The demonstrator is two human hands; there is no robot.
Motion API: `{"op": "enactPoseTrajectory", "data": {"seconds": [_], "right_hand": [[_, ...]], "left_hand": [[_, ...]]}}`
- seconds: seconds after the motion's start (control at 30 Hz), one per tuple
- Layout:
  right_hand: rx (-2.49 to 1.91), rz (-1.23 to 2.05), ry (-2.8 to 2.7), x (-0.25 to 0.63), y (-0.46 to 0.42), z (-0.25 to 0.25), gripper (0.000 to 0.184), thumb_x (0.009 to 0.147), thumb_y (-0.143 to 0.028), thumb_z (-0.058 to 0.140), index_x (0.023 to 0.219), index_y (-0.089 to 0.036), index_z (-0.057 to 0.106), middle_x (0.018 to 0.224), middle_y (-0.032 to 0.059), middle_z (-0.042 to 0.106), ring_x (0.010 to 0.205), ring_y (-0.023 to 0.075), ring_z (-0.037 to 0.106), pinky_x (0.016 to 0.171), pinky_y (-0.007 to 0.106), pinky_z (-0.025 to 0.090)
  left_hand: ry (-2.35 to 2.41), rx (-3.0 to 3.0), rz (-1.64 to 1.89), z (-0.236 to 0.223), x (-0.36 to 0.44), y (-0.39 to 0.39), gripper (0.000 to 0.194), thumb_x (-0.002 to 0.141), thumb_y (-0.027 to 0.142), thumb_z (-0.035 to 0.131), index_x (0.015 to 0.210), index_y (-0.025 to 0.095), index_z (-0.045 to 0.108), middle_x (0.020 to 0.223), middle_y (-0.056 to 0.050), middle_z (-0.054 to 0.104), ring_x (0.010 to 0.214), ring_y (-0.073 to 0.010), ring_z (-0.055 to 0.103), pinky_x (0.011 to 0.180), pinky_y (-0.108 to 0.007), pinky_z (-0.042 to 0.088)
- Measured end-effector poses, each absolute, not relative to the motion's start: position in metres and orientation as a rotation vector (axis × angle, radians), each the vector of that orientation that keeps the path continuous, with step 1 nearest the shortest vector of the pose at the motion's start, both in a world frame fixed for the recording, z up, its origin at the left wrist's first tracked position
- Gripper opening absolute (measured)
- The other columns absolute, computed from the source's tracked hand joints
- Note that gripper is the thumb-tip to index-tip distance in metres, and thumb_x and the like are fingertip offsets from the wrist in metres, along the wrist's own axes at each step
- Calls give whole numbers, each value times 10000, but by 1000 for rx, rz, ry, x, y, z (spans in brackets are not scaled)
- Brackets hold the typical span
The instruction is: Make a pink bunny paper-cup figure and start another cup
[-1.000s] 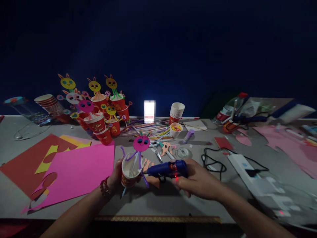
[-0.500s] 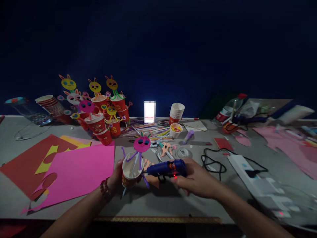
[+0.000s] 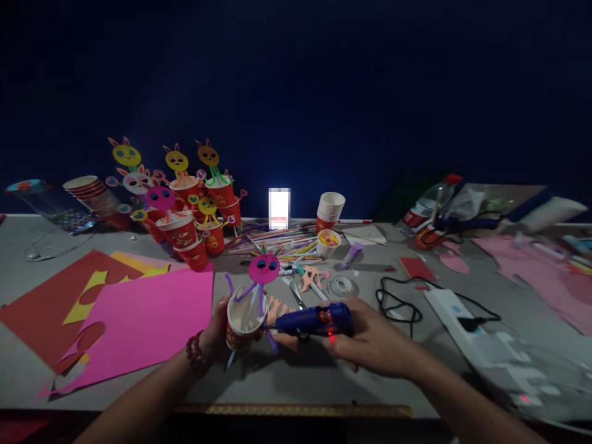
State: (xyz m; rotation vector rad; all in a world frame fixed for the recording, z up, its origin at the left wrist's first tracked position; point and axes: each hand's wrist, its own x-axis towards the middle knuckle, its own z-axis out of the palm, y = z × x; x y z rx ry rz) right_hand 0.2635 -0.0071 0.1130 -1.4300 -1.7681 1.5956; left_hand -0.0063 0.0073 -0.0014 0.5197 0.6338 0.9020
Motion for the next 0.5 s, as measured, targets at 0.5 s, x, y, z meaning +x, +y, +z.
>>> {"op": "enactPoseTrajectory", "data": {"seconds": [0.5], "right_hand": [[-1460, 1134, -1637, 296, 4, 85, 278, 762, -389, 647, 920, -160, 641, 758, 18, 659, 502, 122, 531, 490, 255, 494]], "left_hand": [[586, 566, 985, -11, -7, 10, 517, 823, 550, 567, 1044, 99, 689, 679, -103, 727, 500, -219, 664, 480, -301, 508]]}}
